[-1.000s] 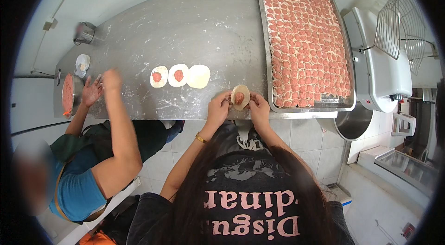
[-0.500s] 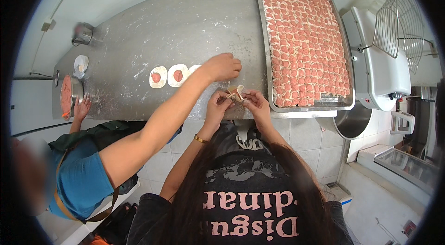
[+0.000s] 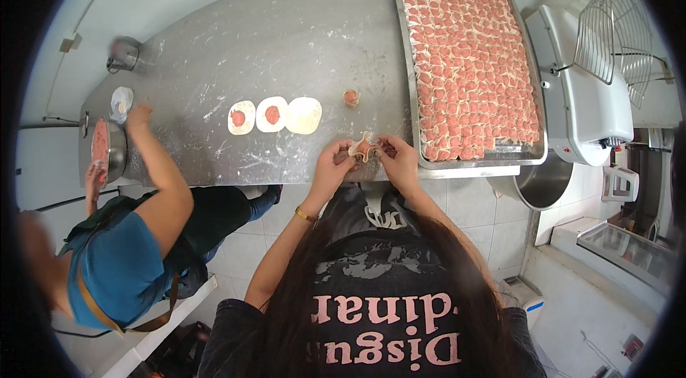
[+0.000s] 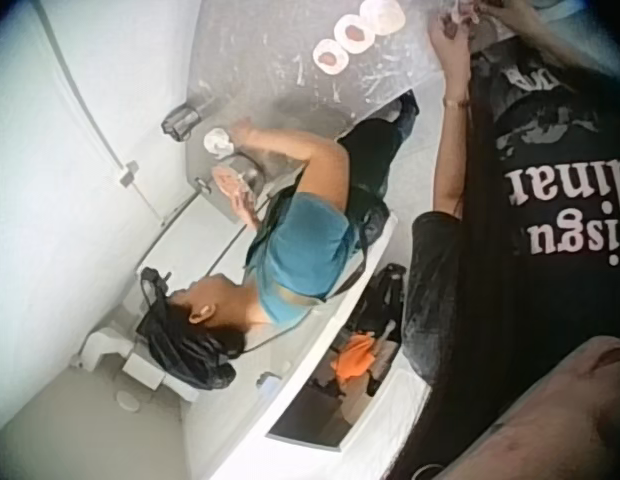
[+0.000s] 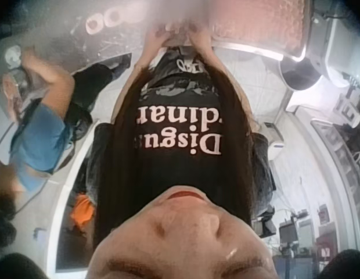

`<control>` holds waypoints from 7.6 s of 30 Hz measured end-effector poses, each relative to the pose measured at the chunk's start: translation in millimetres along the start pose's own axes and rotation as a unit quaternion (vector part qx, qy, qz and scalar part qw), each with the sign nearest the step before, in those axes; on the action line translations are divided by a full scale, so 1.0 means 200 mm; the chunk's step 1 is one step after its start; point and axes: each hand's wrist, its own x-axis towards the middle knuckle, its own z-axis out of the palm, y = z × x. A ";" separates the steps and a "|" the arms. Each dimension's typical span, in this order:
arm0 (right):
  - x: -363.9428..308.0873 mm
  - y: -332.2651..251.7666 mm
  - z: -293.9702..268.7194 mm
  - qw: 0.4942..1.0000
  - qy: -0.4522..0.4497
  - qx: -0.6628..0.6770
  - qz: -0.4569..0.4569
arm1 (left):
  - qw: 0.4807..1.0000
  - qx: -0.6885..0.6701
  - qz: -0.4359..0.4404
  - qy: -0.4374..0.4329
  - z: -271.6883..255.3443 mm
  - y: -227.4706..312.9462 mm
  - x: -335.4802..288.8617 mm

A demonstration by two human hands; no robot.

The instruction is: The person places a small amount of filling onto round dough discs, folds them in half, and pinches the edges to seal. The finished dumplings are placed in neat rows on a large metal tray. Another person works alongside, performing the same task.

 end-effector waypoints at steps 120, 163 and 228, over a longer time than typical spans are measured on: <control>-0.05 0.11 -1.38 0.946 0.107 -0.305 -0.012 | 0.565 0.644 0.450 -0.252 1.46 0.06 0.63; 0.07 0.05 -1.32 0.925 0.007 -0.342 0.162 | 0.545 0.696 0.446 -0.141 1.48 -0.04 0.66; 0.40 -0.34 -0.32 0.943 -0.053 -0.305 -0.123 | 0.845 0.426 0.271 0.175 -0.03 0.12 0.29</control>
